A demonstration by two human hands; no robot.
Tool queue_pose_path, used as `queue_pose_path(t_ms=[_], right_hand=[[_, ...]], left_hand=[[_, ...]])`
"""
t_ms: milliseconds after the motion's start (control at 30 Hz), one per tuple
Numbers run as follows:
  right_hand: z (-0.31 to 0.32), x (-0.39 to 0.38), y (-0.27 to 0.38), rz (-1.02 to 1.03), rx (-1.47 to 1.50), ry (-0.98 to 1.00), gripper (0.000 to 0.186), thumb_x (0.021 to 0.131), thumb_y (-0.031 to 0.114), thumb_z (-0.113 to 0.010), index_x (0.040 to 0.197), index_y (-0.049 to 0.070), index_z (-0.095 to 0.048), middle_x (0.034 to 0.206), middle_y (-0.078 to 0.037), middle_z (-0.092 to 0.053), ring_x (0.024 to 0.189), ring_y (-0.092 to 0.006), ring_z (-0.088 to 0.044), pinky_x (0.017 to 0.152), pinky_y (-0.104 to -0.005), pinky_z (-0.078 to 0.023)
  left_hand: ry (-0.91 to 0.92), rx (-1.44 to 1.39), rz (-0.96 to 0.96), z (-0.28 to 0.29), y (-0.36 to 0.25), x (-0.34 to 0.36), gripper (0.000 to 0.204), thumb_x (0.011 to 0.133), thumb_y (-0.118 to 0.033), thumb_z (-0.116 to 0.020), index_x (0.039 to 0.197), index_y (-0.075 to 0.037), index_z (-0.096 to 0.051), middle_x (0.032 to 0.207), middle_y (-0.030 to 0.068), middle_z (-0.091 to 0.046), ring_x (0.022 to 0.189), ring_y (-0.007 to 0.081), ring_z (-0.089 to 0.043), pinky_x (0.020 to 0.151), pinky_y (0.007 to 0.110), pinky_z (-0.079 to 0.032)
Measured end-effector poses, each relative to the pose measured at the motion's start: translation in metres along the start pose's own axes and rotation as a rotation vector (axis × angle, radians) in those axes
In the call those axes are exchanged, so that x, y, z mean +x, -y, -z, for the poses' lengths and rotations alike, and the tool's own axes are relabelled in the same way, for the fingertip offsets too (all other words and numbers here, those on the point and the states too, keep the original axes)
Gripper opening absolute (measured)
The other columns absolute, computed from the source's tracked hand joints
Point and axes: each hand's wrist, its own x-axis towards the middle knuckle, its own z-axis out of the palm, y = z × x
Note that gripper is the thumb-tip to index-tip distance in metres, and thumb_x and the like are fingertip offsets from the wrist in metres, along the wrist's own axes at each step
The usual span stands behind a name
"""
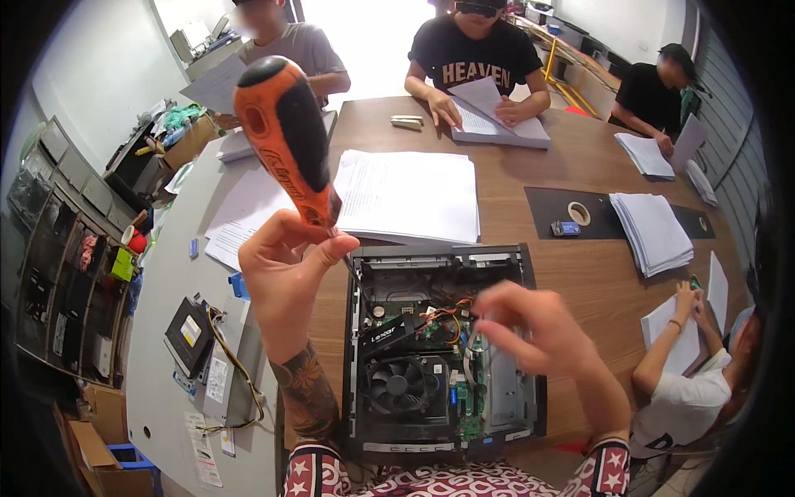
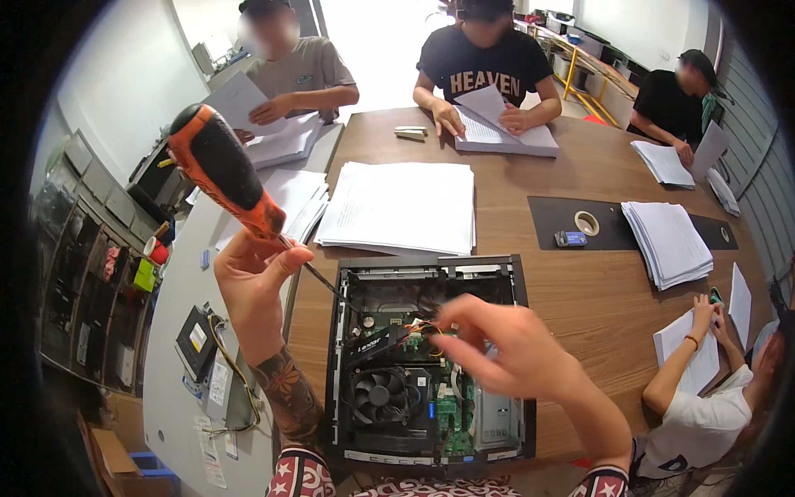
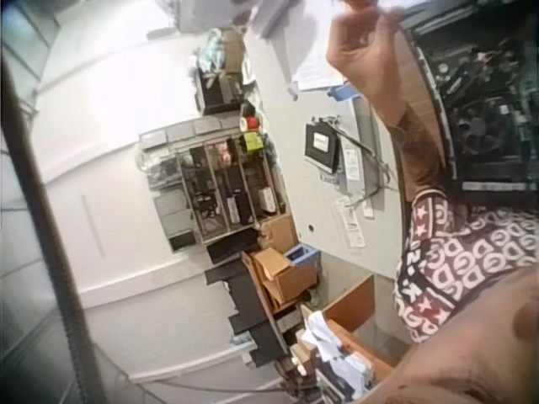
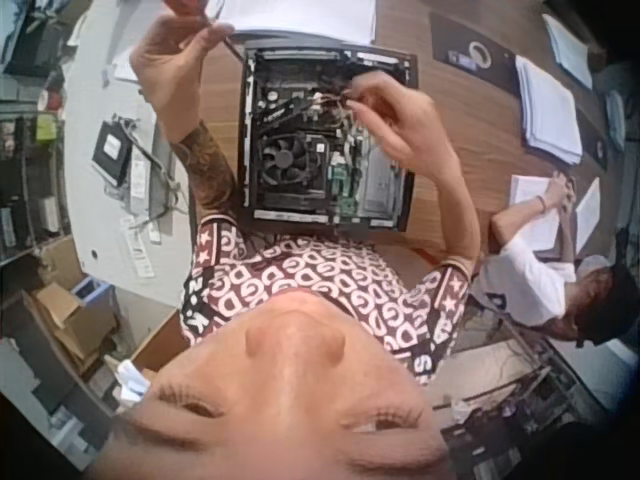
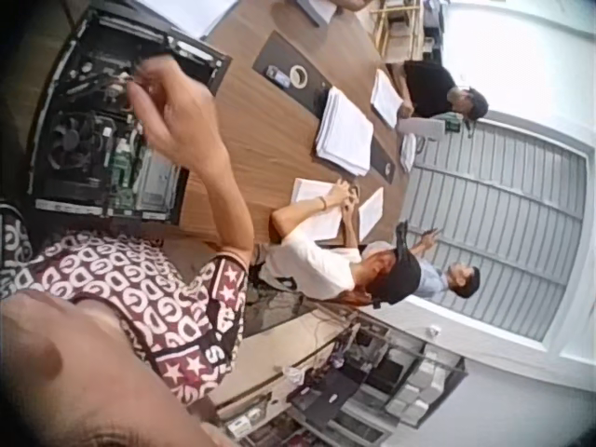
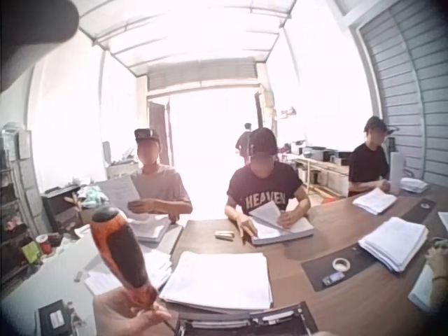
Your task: The person uses a screwdriver to tighten or loosen a screw inside an open desktop computer case while others sit at a table handling paper nearby.
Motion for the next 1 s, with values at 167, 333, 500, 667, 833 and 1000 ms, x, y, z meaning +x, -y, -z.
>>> queue_pose_path(t_ms=[167,333,500,667,833,1000], right_hand=[[-0.051,0.099,-0.021,0.145,0.049,-0.035,0.028,0.092,0.025,-0.068,0.108,0.003,-0.060,0.077,-0.011,-0.065,0.065,-0.0213,-0.063,0.064,-0.0341,-0.051],[-0.097,0.132,-0.039,0.354,0.198,-0.030,0.042,0.090,0.024,-0.071,0.122,0.000,-0.059,0.099,-0.016,-0.067,0.087,-0.0249,-0.067,0.079,-0.0364,-0.054],[-0.112,0.116,-0.033,0.402,0.209,-0.112,0.040,0.084,0.023,-0.078,0.116,0.002,-0.064,0.101,-0.013,-0.067,0.092,-0.0248,-0.067,0.084,-0.0369,-0.053],[-0.103,0.112,-0.052,0.376,0.146,-0.087,0.034,0.081,0.024,-0.081,0.105,0.005,-0.066,0.092,-0.009,-0.065,0.084,-0.0225,-0.068,0.076,-0.0337,-0.054],[-0.113,0.113,-0.066,0.299,0.110,-0.030,0.022,0.083,0.020,-0.079,0.093,0.004,-0.067,0.087,-0.008,-0.065,0.075,-0.0210,-0.068,0.068,-0.0338,-0.055],[-0.122,0.112,-0.064,0.316,0.127,-0.044,0.015,0.086,0.013,-0.074,0.094,0.002,-0.067,0.087,-0.011,-0.064,0.072,-0.0232,-0.066,0.065,-0.0356,-0.053]], left_hand=[[0.047,0.040,-0.037,-0.017,0.003,0.006,0.015,0.096,-0.007,-0.063,0.103,0.006,-0.068,0.088,0.0118,-0.072,0.080,0.0188,-0.070,0.081,0.031,-0.054],[0.044,-0.019,-0.044,-0.005,0.013,0.010,0.011,0.091,0.006,-0.064,0.102,0.007,-0.065,0.092,0.0126,-0.072,0.088,0.0147,-0.069,0.079,0.027,-0.055],[-0.049,-0.091,-0.103,-0.005,0.011,0.010,0.023,0.079,0.006,-0.079,0.090,0.000,-0.059,0.083,0.0035,-0.063,0.076,0.0087,-0.062,0.070,0.026,-0.052],[-0.038,-0.099,-0.098,-0.017,0.014,0.011,0.021,0.084,-0.003,-0.079,0.092,0.000,-0.060,0.088,0.0027,-0.064,0.083,0.0091,-0.060,0.078,0.027,-0.050],[0.263,0.009,-0.013,0.002,0.017,0.016,0.038,0.090,-0.020,-0.074,0.117,0.004,-0.063,0.092,0.0085,-0.069,0.090,0.0162,-0.066,0.086,0.032,-0.050],[0.427,-0.041,0.046,0.016,0.011,0.012,0.039,0.095,-0.022,-0.066,0.121,0.007,-0.061,0.099,0.0130,-0.071,0.098,0.0197,-0.067,0.093,0.035,-0.049]])
